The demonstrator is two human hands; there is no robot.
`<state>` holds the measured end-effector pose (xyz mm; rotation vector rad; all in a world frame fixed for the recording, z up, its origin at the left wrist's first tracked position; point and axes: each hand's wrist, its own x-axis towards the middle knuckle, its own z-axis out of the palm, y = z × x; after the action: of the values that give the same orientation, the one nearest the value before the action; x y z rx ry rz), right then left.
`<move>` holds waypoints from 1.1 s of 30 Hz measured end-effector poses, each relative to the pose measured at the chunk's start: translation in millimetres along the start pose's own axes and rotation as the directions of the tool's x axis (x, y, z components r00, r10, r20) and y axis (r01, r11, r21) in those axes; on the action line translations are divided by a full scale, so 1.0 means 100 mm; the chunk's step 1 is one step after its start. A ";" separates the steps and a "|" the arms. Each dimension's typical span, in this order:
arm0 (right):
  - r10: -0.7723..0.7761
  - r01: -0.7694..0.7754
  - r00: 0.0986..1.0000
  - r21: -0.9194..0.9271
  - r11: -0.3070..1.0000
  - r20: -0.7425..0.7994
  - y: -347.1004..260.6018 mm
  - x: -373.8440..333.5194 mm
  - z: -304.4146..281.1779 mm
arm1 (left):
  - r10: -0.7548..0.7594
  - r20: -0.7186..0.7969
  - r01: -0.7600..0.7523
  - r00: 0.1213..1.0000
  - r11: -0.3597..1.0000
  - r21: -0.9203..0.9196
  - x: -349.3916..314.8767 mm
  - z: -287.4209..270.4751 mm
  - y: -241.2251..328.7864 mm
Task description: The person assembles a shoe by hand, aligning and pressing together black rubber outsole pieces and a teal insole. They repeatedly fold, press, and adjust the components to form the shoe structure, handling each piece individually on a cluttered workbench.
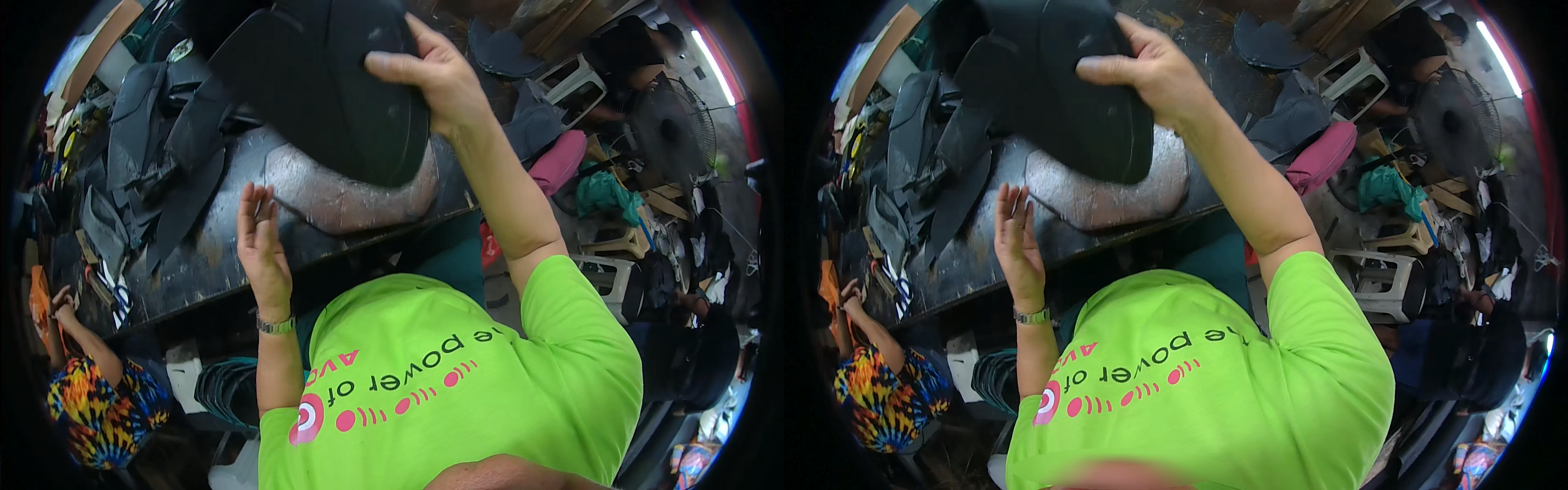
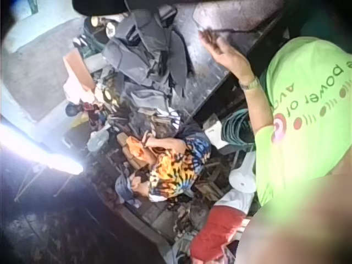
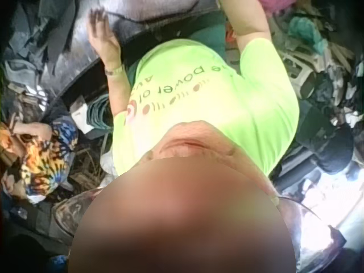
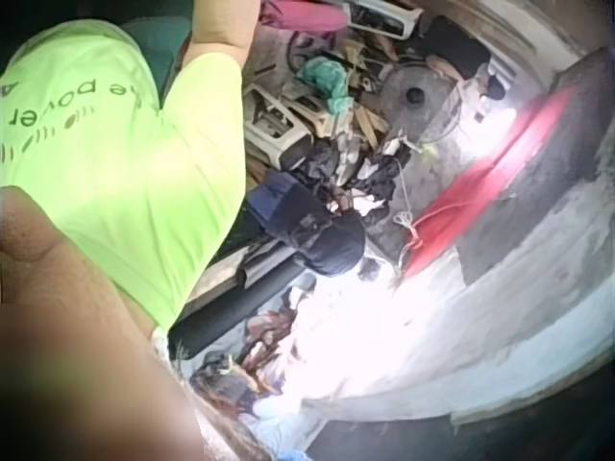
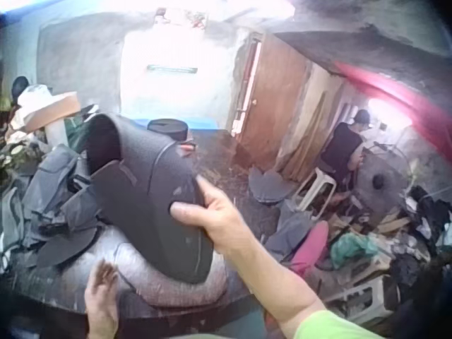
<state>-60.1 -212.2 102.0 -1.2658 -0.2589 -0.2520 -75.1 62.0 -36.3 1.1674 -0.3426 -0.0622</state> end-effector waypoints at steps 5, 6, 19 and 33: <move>0.345 -0.415 0.908 0.403 0.815 0.239 0.40 -0.60 0.69 | -0.187 -0.094 0.130 0.978 0.896 -0.425 -0.53 -0.13 0.28; 0.273 -0.373 0.911 0.337 0.864 0.309 0.49 -0.63 0.77 | -0.219 -0.123 0.157 0.968 0.911 -0.382 -0.59 -0.20 0.30; -0.023 0.592 0.663 -0.505 0.629 0.749 1.01 -1.49 2.10 | 0.008 -0.401 -0.016 0.916 1.000 -0.018 -1.92 -0.23 0.71; 0.245 0.548 0.354 -0.413 0.728 0.903 1.40 -1.79 2.04 | -0.597 -0.566 0.372 0.569 0.801 -0.470 -2.29 -1.02 0.42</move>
<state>-194.3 30.3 -25.8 -2.0454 -1.4603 0.3145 -266.9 220.4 -86.4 0.8641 0.6765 -0.1544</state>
